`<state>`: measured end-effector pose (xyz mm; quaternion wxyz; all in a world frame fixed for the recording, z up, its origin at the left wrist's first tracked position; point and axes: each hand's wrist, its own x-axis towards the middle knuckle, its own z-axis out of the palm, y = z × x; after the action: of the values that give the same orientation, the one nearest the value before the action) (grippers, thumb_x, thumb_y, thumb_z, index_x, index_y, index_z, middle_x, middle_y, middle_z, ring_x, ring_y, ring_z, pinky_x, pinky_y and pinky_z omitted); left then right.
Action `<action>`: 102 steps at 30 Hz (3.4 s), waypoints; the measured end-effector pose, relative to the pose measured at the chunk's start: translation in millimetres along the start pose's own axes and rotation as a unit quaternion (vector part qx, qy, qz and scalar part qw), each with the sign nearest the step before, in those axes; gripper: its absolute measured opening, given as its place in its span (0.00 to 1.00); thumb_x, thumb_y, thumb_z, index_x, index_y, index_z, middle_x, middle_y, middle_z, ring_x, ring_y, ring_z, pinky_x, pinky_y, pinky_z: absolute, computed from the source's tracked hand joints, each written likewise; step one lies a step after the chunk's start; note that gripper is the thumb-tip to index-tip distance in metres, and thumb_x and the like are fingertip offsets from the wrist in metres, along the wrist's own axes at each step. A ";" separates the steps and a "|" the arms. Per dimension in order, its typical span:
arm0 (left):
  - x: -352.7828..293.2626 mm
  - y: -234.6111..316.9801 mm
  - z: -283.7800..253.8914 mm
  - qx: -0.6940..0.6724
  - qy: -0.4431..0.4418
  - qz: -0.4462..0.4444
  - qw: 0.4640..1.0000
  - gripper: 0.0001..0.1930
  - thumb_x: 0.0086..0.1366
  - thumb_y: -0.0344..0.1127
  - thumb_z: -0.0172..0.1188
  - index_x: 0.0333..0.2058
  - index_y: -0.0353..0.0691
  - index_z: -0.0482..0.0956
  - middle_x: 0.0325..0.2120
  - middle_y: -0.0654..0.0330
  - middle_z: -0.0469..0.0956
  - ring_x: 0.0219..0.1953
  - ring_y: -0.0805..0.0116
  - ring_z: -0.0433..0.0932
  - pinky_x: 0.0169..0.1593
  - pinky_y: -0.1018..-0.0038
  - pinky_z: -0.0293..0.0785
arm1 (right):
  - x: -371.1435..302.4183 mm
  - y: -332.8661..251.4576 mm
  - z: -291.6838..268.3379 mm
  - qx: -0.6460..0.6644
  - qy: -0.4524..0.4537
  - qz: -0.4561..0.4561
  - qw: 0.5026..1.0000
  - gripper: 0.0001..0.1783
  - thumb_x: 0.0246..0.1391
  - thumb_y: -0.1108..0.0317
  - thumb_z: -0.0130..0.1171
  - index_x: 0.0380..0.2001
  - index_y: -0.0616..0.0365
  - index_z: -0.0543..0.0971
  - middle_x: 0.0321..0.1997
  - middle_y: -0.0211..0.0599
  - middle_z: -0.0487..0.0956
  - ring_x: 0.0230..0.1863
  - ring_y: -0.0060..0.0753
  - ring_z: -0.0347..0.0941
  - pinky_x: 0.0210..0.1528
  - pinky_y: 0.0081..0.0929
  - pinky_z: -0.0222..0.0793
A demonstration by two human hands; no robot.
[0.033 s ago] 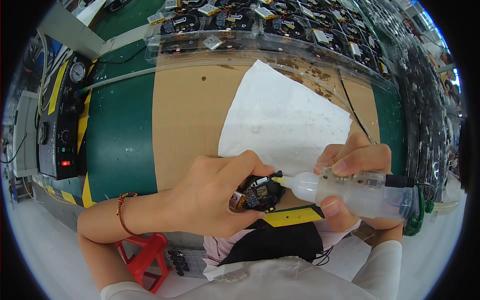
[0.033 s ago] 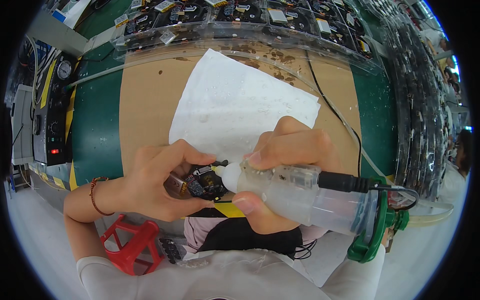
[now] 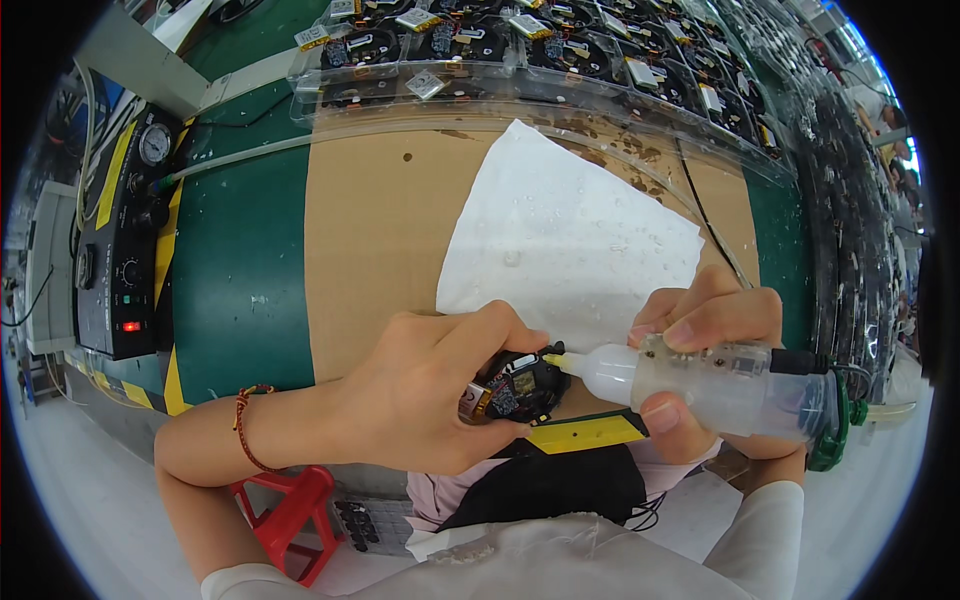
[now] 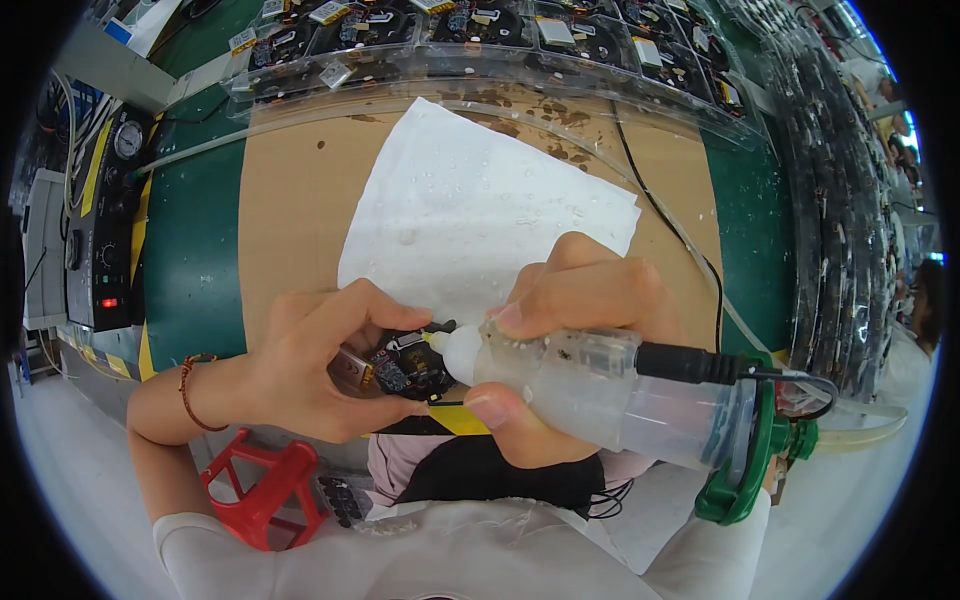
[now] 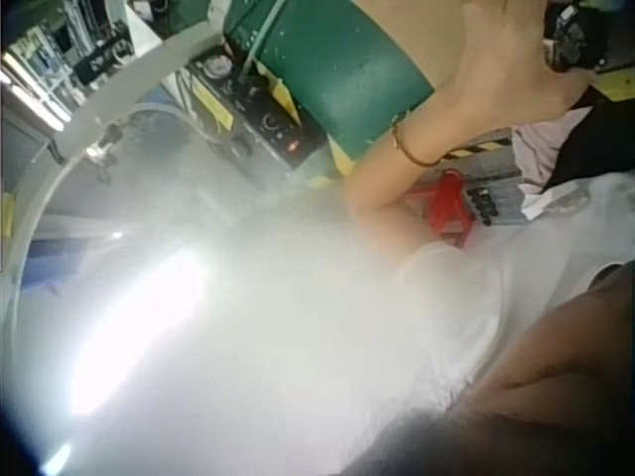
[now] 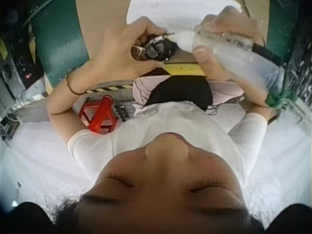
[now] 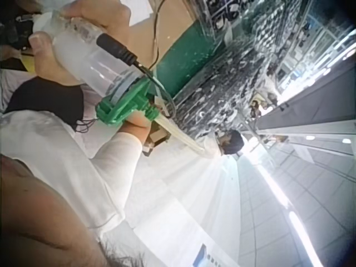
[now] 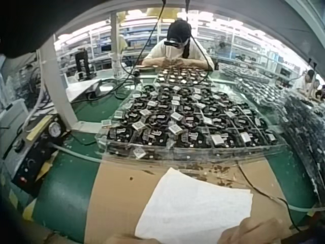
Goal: Applying adhesive to electronic components on a factory assembly line.
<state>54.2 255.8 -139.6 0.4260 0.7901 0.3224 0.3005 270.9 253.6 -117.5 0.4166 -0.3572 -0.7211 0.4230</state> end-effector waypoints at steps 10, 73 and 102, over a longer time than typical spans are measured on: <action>1.3 -0.7 -1.6 0.004 0.004 0.004 1.000 0.25 0.35 0.29 0.69 0.35 0.32 0.71 0.10 0.65 0.64 0.11 0.79 0.62 0.16 0.84 0.55 | 5.7 3.0 2.7 -0.004 -0.010 -0.002 1.000 0.25 0.33 0.60 0.68 0.31 0.50 0.62 0.24 0.31 0.61 0.23 0.24 0.62 0.31 0.24 0.65; -2.0 6.2 -6.5 -0.199 -0.131 -0.145 0.960 0.18 0.51 0.23 0.60 0.39 0.36 0.62 0.33 0.56 0.74 0.36 0.74 0.73 0.35 0.81 0.68 | 11.1 28.7 -18.4 -0.005 0.147 -0.032 0.989 0.19 0.45 0.63 0.55 0.38 0.54 0.60 0.29 0.37 0.65 0.22 0.23 0.66 0.17 0.18 0.64; 3.4 8.8 -11.6 -0.227 -0.144 -0.214 0.939 0.18 0.50 0.23 0.60 0.37 0.37 0.62 0.35 0.60 0.71 0.36 0.79 0.72 0.32 0.85 0.68 | 11.2 24.2 -13.1 0.093 0.179 0.049 0.978 0.17 0.41 0.70 0.60 0.35 0.56 0.65 0.31 0.31 0.66 0.30 0.18 0.62 0.31 0.18 0.60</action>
<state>49.7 260.2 -126.0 0.6905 0.6193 0.3421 0.1507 282.2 276.7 -132.3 0.5496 -0.4215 -0.5738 0.4371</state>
